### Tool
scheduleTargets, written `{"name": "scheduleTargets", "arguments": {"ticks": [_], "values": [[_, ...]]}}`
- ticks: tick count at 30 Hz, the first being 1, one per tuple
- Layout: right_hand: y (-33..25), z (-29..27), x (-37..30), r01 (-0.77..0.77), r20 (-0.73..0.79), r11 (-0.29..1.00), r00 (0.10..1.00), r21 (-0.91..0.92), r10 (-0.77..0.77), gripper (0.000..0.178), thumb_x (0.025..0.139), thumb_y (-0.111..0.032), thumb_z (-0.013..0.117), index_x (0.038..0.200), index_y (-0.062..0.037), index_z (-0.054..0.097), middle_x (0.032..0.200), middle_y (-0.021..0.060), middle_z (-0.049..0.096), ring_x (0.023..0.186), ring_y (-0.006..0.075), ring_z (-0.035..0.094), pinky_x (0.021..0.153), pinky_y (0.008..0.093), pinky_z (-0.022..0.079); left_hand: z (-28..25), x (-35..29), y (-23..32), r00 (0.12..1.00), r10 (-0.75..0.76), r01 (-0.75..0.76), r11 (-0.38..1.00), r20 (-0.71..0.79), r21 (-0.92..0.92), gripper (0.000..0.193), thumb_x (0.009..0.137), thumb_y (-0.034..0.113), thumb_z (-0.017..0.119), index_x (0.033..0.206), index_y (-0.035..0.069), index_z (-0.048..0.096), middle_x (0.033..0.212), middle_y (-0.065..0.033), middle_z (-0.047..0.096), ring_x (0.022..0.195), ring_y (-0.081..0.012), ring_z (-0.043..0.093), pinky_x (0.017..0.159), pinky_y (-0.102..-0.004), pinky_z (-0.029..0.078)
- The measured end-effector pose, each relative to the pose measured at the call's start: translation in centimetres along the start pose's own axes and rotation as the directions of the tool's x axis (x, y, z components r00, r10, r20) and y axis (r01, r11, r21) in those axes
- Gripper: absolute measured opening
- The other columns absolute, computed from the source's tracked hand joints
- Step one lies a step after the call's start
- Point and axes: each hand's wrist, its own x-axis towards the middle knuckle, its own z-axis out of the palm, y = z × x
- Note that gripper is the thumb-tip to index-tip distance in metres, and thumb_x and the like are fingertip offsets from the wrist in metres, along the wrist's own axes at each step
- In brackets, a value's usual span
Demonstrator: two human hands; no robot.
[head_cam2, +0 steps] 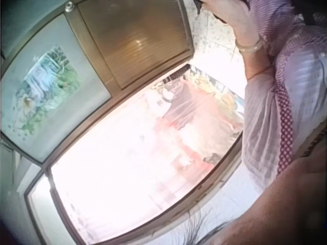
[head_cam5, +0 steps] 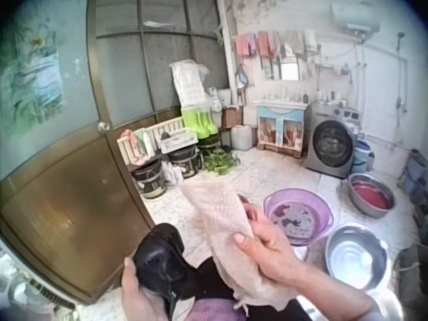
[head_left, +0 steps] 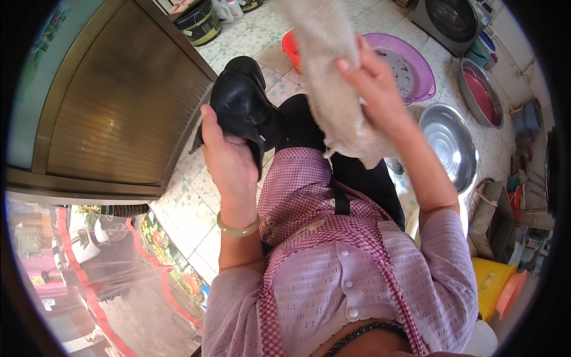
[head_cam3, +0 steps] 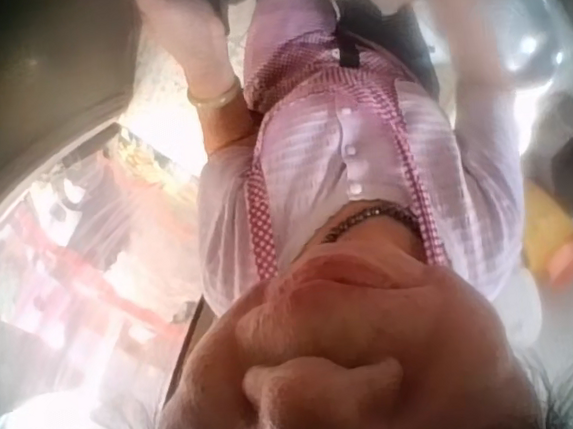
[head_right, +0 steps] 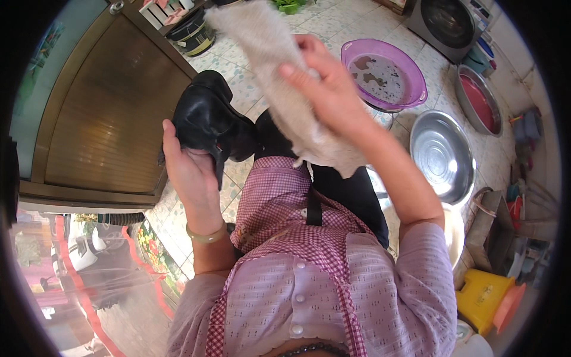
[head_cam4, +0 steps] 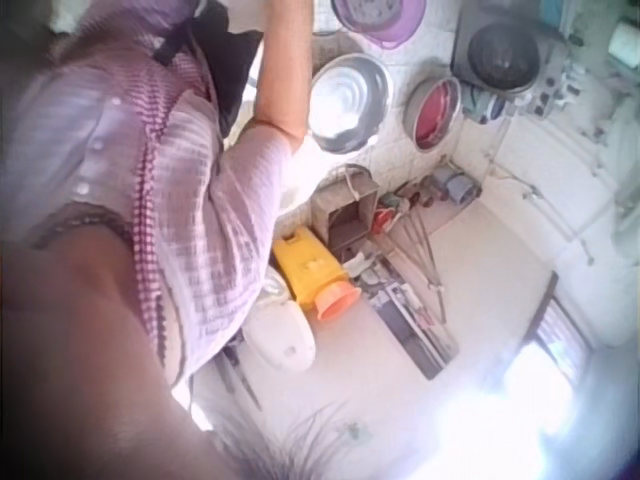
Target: The person wipes a black boot with a white cloth, cleaning the exterior and then the interior of the shoe.
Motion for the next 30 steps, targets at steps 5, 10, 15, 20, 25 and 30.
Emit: {"name": "scheduleTargets", "arguments": {"ticks": [5,10,15,20,25,30], "values": [[1.6,7.1,-1.3,0.47,0.3,0.855,0.867,-0.221,-0.399,0.055,0.091,-0.039,0.045,0.128,0.0007,0.046,0.145,0.0177,0.031,0.135,0.0367,0.027,0.109,0.05,0.019,2.3,-2.2,-2.5,0.998,-0.017,0.013,0.997,0.066,0.07,0.053,0.099,0.039,0.035,0.133,-0.002,0.037,0.132,-0.0132,0.047,0.121,-0.0231,0.047,0.103,-0.0367,0.036],[3.2,7.9,1.6,0.224,0.144,0.97,0.961,0.097,-0.236,0.063,0.091,-0.042,0.039,0.136,0.0019,0.036,0.141,0.0209,0.036,0.132,0.0339,0.032,0.108,0.0385,0.024,2.9,-2.9,-3.6,0.982,-0.027,0.015,0.998,0.187,0.065,0.06,0.098,0.044,0.038,0.137,-0.001,0.032,0.139,-0.0142,0.039,0.128,-0.0235,0.038,0.107,-0.037,0.03],[2.8,9.5,0.9,-0.074,0.146,0.924,0.989,0.375,0.02,0.064,0.094,-0.045,0.038,0.139,0.0003,0.034,0.143,0.0197,0.034,0.136,0.0312,0.026,0.109,0.0403,0.021,3.2,-2.4,-2.8,0.992,0.026,-0.032,0.998,0.121,0.052,0.055,0.099,0.039,0.037,0.135,-0.003,0.035,0.135,-0.0132,0.044,0.125,-0.0217,0.041,0.106,-0.0354,0.032],[1.7,9.3,1.2,0.283,-0.065,0.959,0.957,0.015,-0.282,0.06,0.093,-0.044,0.038,0.134,-0.0009,0.04,0.141,0.0202,0.036,0.133,0.0348,0.028,0.108,0.043,0.021,3.5,-1.7,-2.6,0.993,0.059,-0.071,0.991,0.104,0.113,0.051,0.099,0.036,0.038,0.131,-0.004,0.04,0.132,-0.012,0.047,0.121,-0.0219,0.046,0.102,-0.0356,0.036],[0.0,8.8,2.9,0.212,0.015,0.977,0.977,-0.018,-0.212,0.053,0.093,-0.043,0.038,0.123,-0.0011,0.05,0.134,0.0172,0.045,0.125,0.0293,0.04,0.104,0.0389,0.028,3.4,-1.6,-2.0,0.973,0.145,-0.173,0.973,0.178,0.154,0.058,0.099,0.043,0.034,0.134,-0.003,0.036,0.134,-0.0132,0.045,0.124,-0.0237,0.044,0.106,-0.0389,0.033],[0.9,8.6,3.1,0.433,0.045,0.85,0.897,-0.301,-0.44,0.047,0.093,-0.038,0.039,0.112,0.0012,0.057,0.122,0.0167,0.054,0.117,0.0328,0.046,0.099,0.043,0.03,3.2,-1.3,-2.0,0.998,0.051,-0.058,0.978,0.042,0.199,0.056,0.098,0.047,0.034,0.132,0.002,0.039,0.126,-0.0105,0.051,0.117,-0.0205,0.049,0.1,-0.0358,0.038]]}}
